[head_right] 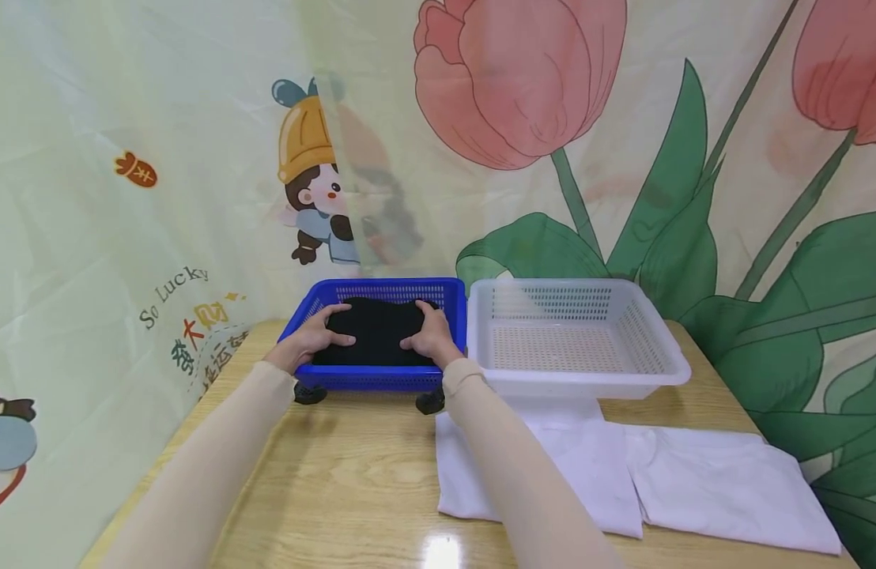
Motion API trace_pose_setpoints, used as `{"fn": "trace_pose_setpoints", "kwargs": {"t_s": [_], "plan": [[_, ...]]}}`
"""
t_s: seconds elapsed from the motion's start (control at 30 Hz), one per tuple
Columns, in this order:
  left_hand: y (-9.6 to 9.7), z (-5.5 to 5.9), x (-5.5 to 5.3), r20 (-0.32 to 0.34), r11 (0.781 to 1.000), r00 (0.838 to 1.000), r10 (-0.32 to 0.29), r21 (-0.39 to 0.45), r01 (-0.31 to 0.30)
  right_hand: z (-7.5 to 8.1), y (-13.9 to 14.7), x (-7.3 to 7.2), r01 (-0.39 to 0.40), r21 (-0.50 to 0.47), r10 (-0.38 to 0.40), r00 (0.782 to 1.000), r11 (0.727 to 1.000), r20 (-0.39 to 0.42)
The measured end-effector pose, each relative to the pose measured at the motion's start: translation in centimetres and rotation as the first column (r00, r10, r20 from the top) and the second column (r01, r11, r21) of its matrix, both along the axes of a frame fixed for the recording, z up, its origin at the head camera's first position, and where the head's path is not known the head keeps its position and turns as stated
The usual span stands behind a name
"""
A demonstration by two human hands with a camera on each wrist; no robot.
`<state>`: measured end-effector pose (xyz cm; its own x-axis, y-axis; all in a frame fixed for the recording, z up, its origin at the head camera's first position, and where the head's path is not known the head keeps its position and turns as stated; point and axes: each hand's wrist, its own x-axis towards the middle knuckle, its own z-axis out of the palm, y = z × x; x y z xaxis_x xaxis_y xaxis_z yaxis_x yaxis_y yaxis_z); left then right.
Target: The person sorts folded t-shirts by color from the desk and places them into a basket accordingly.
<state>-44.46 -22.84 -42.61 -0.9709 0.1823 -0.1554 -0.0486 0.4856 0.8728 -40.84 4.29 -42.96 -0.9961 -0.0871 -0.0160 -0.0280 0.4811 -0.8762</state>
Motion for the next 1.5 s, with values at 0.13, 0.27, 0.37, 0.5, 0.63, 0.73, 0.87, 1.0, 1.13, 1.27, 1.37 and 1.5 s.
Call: {"fn": "trace_pose_setpoints", "kwargs": {"t_s": [0.13,0.27,0.37,0.5,0.63,0.73,0.87,1.0,1.13,1.27,1.37,1.5], "plan": [[0.0,-0.3,-0.3,0.036,1.000,0.999,-0.010,-0.007,0.011,-0.1,0.0,-0.2,0.003,0.008,-0.003,0.999,1.000,0.035],[-0.1,-0.2,-0.2,0.056,1.000,0.998,-0.018,-0.007,0.018,-0.1,0.0,-0.3,-0.002,0.026,0.001,0.998,1.000,0.062],[-0.1,-0.2,-0.3,0.070,0.999,0.997,-0.022,-0.022,0.023,-0.1,-0.1,-0.1,-0.003,0.051,0.000,0.997,0.999,0.077],[-0.1,-0.6,-0.6,0.099,0.999,0.995,-0.006,-0.052,0.011,0.0,-0.1,0.1,-0.005,0.069,-0.003,0.994,0.998,0.111],[0.2,-0.2,-0.4,0.083,0.991,0.996,-0.029,-0.131,0.040,0.1,0.1,0.5,-0.018,0.073,0.007,0.990,0.997,0.141],[0.5,0.8,0.2,0.057,0.970,0.996,-0.062,-0.234,0.074,0.4,0.4,0.8,-0.025,0.059,0.016,0.988,0.998,0.154],[0.7,2.1,1.2,0.017,0.925,0.996,-0.087,-0.369,0.087,1.8,0.8,1.6,-0.074,0.045,0.067,0.986,0.996,0.152],[0.1,3.4,2.6,-0.064,0.878,0.991,-0.115,-0.474,0.071,4.6,2.0,3.3,-0.209,0.081,0.200,0.974,0.975,0.103],[-0.4,4.4,4.3,-0.178,0.849,0.974,-0.141,-0.528,0.027,8.0,4.7,6.3,-0.319,0.099,0.316,0.948,0.942,0.045],[-0.4,5.7,6.8,-0.290,0.885,0.938,-0.189,-0.465,0.034,10.5,8.7,9.6,-0.338,0.092,0.338,0.941,0.937,0.020],[0.9,6.7,9.2,-0.330,0.922,0.914,-0.234,-0.375,0.100,11.7,12.6,12.4,-0.310,0.110,0.311,0.950,0.945,0.000],[3.1,7.0,12.5,-0.336,0.935,0.897,-0.289,-0.301,0.189,12.4,17.8,16.4,-0.274,0.121,0.279,0.960,0.954,-0.025]]}}
